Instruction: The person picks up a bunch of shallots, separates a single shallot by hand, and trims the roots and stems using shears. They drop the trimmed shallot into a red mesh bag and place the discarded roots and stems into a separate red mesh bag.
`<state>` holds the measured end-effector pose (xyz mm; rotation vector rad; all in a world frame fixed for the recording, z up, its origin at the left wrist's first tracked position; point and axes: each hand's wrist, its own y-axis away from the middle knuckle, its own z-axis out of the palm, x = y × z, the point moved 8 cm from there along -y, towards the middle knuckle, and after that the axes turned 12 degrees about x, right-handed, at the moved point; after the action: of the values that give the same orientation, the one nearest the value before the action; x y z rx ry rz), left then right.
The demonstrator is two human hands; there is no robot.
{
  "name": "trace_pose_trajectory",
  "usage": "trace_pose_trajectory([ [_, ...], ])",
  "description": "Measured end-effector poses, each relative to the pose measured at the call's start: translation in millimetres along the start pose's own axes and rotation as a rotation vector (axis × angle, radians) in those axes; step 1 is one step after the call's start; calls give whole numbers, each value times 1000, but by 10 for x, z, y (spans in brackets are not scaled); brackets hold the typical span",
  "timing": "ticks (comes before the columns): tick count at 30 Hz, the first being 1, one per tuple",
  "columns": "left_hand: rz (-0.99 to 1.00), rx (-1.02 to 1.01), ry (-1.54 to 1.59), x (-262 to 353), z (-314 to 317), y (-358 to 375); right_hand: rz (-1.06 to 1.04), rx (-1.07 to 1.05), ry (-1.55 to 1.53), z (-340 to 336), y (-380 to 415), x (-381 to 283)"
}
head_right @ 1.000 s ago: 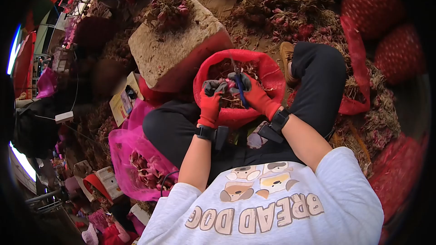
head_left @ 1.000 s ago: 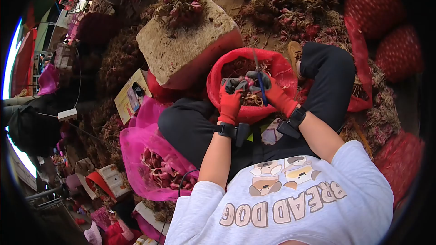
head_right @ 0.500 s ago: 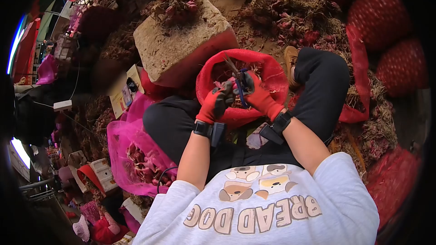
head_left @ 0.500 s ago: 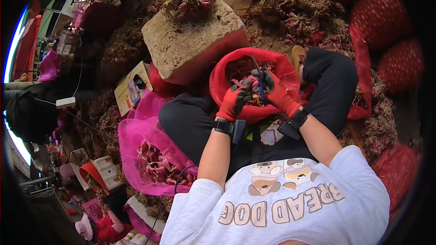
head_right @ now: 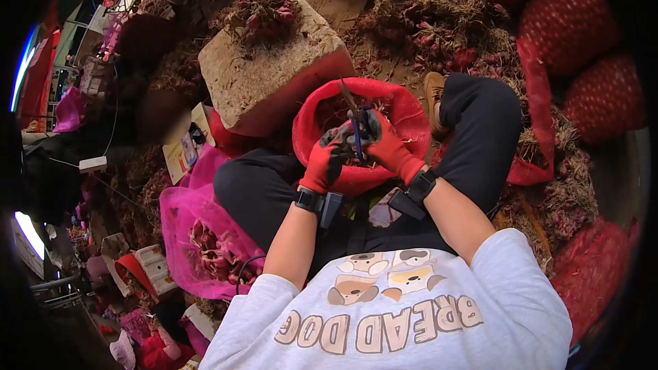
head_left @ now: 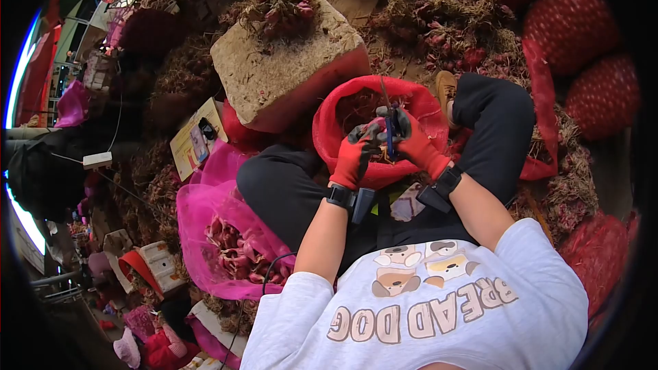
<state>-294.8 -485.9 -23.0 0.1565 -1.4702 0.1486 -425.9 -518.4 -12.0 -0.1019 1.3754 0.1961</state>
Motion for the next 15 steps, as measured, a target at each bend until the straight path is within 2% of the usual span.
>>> trace_pose_trajectory([
  [2,-119,47,88,-52,-35,-1,-23,23,103,-7,3,100],
  [4,-365,97,242,-184,-69,-1,84,-55,-20,67,26,9],
  [5,-382,115,200,-207,-100,-4,138,-94,-82,126,37,-68],
  [8,-420,154,114,-265,-178,-19,123,-80,-51,128,40,-79],
  [10,-432,162,104,-285,-216,-24,28,-57,124,38,5,126],
  [13,-49,263,-58,-268,-295,-77,-18,-6,231,-70,1,342],
  [15,379,113,-478,315,-96,-97,-27,-6,197,-52,-14,228],
])
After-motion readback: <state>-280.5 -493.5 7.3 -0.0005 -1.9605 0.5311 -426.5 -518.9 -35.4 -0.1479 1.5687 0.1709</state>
